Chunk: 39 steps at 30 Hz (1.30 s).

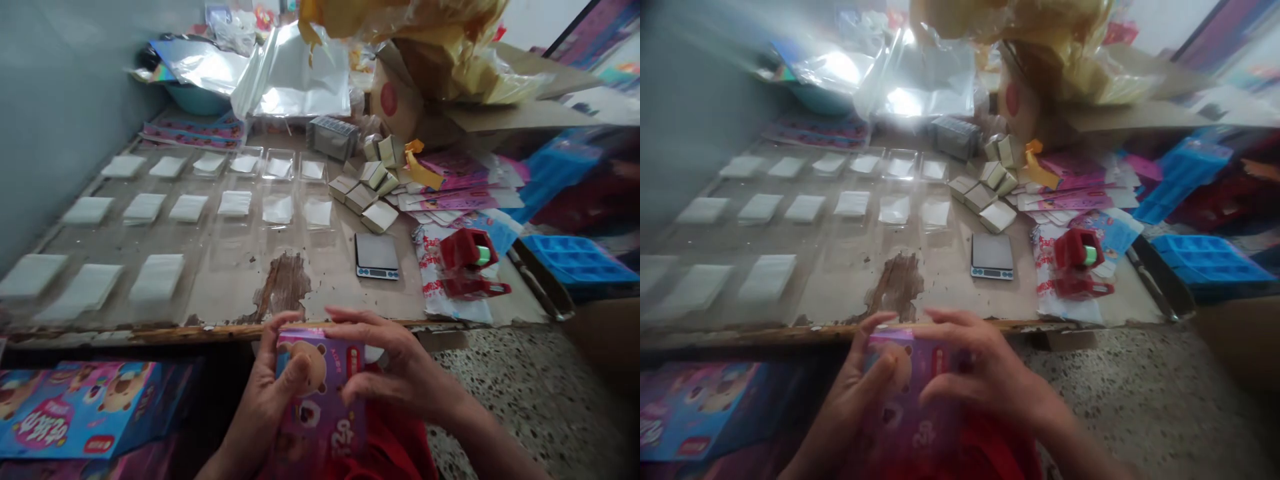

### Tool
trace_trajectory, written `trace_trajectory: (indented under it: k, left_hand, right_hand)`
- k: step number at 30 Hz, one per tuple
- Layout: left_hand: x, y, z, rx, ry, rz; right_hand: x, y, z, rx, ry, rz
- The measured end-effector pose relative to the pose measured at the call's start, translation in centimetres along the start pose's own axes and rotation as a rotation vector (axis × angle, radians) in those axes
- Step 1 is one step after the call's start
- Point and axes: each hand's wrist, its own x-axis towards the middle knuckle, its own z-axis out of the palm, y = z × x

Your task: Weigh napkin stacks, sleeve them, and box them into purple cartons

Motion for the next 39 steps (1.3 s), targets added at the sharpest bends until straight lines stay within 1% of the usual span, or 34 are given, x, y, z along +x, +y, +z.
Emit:
trace_trajectory:
  k: [1, 2, 3, 4, 5, 6, 7, 8, 9, 10, 11, 12, 13, 15, 18, 20, 22, 24, 26, 28, 30, 33, 36, 39]
  left_hand:
    - [0.3, 0.8, 0.7, 0.041, -0.003, 0.029]
    - [0.7, 1.9, 1.3, 0.089, -0.012, 0.066]
    - [1.0, 3.1, 1.9, 0.131, -0.015, 0.113]
    - [1.4, 4.5, 2.3, 0.158, -0.013, 0.167]
    - [1.7, 5.7, 2.6, 0.172, 0.005, 0.221]
    - [2.1, 6.7, 2.8, 0.179, 0.035, 0.271]
    - [2.5, 7.4, 2.9, 0.18, 0.067, 0.306]
    - [2.9, 7.6, 3.1, 0.185, 0.086, 0.325]
    - [3.3, 7.5, 3.3, 0.199, 0.074, 0.326]
    - [3.7, 7.2, 3.7, 0.228, 0.042, 0.323]
    - [3.9, 6.6, 4.1, 0.268, 0.008, 0.327]
    - [4.1, 6.0, 4.6, 0.311, -0.022, 0.345]
    - [4.2, 5.5, 5.3, 0.351, -0.034, 0.371]
    - [4.1, 4.9, 6.5, 0.399, -0.007, 0.41]
    - [3.6, 4.9, 7.9, 0.458, 0.033, 0.434]
    - [3.3, 4.8, 8.4, 0.534, 0.025, 0.447]
    - [3.1, 4.5, 8.8, 0.574, -0.041, 0.426]
    - [2.9, 3.9, 9.2, 0.589, -0.124, 0.387]
    - [3.0, 3.4, 9.5, 0.634, -0.166, 0.401]
    - [3.3, 3.1, 9.8, 0.685, -0.201, 0.433]
    - [3.8, 3.0, 9.9, 0.723, -0.254, 0.448]
    - [4.8, 2.9, 10.1, 0.762, -0.351, 0.411]
    - [5.8, 2.7, 10.5, 0.732, -0.459, 0.328]
    - [7.0, 2.5, 11.2, 0.715, -0.484, 0.257]
  right_hand:
    - [-0.5, 0.6, -1.2, -0.01, 0.016, 0.003]
    - [-1.0, 1.2, -2.9, 0.003, 0.082, -0.012]
    - [-1.8, 1.8, -5.0, 0.026, 0.211, -0.039]
    - [-2.7, 2.5, -7.3, 0.042, 0.406, -0.064]
    - [-3.7, 3.2, -9.7, 0.034, 0.678, -0.062]
    - [-4.9, 3.8, -12.0, -0.017, 0.955, -0.013]
    - [-6.1, 4.4, -14.0, -0.101, 1.183, 0.082]
    - [-7.2, 5.0, -15.5, -0.169, 1.265, 0.212]
    - [-8.1, 5.5, -16.7, -0.208, 1.259, 0.337]
    - [-8.9, 6.0, -17.3, -0.213, 1.172, 0.438]
    - [-9.3, 6.3, -17.6, -0.194, 1.048, 0.501]
    - [-9.5, 6.6, -17.6, -0.169, 0.949, 0.526]
    - [-9.5, 6.7, -17.5, -0.152, 0.894, 0.531]
    - [-9.2, 6.7, -17.2, -0.138, 0.863, 0.534]
    - [-8.3, 6.4, -17.2, -0.065, 0.855, 0.539]
    - [-7.8, 6.2, -17.4, 0.022, 0.861, 0.527]
    - [-7.5, 5.9, -17.4, 0.104, 0.887, 0.478]
    - [-7.6, 5.5, -16.9, 0.169, 0.922, 0.398]
    - [-8.2, 5.3, -16.0, 0.215, 0.979, 0.337]
    - [-9.1, 5.4, -14.7, 0.266, 1.048, 0.339]
    - [-10.0, 6.1, -13.2, 0.347, 1.077, 0.38]
    - [-10.2, 8.1, -11.6, 0.447, 1.093, 0.406]
    - [-9.6, 10.2, -11.2, 0.361, 1.139, 0.364]
    - [-9.8, 11.1, -11.6, 0.261, 1.163, 0.355]
